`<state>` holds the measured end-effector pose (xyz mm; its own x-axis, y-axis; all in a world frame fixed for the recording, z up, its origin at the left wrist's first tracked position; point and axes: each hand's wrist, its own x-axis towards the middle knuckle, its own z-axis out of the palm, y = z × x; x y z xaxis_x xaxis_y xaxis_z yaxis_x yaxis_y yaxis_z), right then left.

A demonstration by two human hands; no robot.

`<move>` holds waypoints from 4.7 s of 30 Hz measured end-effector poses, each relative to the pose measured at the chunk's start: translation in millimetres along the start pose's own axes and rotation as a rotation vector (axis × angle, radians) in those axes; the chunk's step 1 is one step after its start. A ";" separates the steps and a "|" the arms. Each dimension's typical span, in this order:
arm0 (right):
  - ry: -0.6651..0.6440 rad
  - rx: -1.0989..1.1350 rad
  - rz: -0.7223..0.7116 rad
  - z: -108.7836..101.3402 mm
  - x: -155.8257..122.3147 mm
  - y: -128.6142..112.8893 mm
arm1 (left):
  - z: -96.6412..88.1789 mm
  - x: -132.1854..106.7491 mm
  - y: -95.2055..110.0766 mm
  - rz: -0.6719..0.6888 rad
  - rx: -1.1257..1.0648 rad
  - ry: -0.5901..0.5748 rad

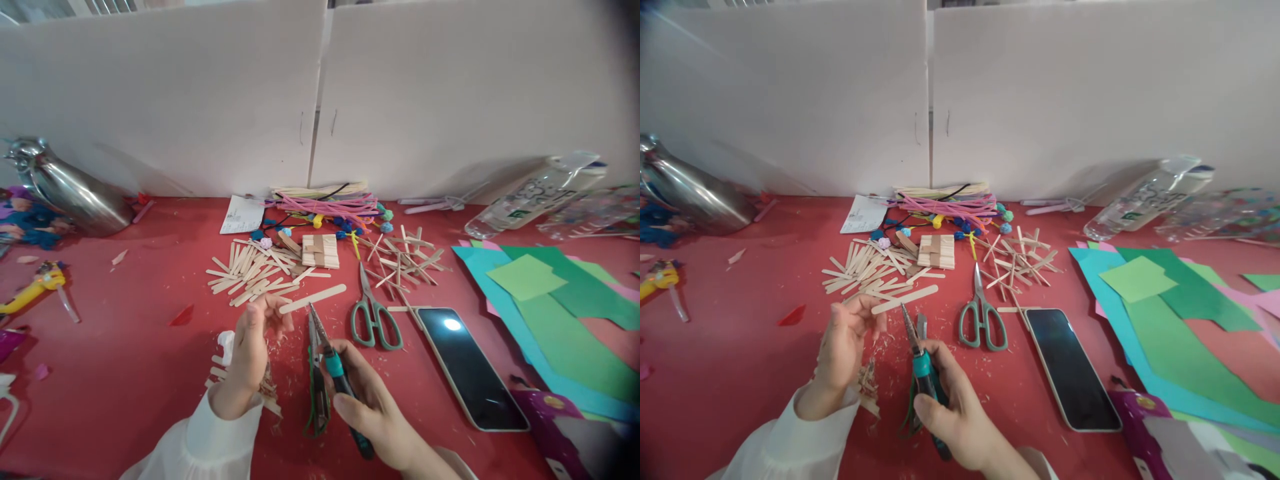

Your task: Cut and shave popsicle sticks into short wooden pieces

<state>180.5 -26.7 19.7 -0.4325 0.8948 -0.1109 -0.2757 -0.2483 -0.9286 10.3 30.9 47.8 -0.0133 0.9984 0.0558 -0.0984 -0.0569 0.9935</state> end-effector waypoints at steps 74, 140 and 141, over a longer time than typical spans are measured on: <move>0.018 0.021 -0.001 2.7 -1.1 -1.4 | 1.8 -1.7 6.9 0.035 0.230 0.080; 0.225 -1.079 -0.166 7.4 0.0 -9.0 | -8.1 -4.3 17.2 0.000 0.281 -0.301; 0.189 -1.039 -0.128 6.3 -0.4 -12.0 | -8.7 -4.2 17.5 -0.001 0.293 -0.305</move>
<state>178.6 -26.3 33.1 -0.2870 0.9572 0.0384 0.5969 0.2100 -0.7743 -0.1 25.7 64.1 0.2864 0.9574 0.0375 0.1891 -0.0948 0.9774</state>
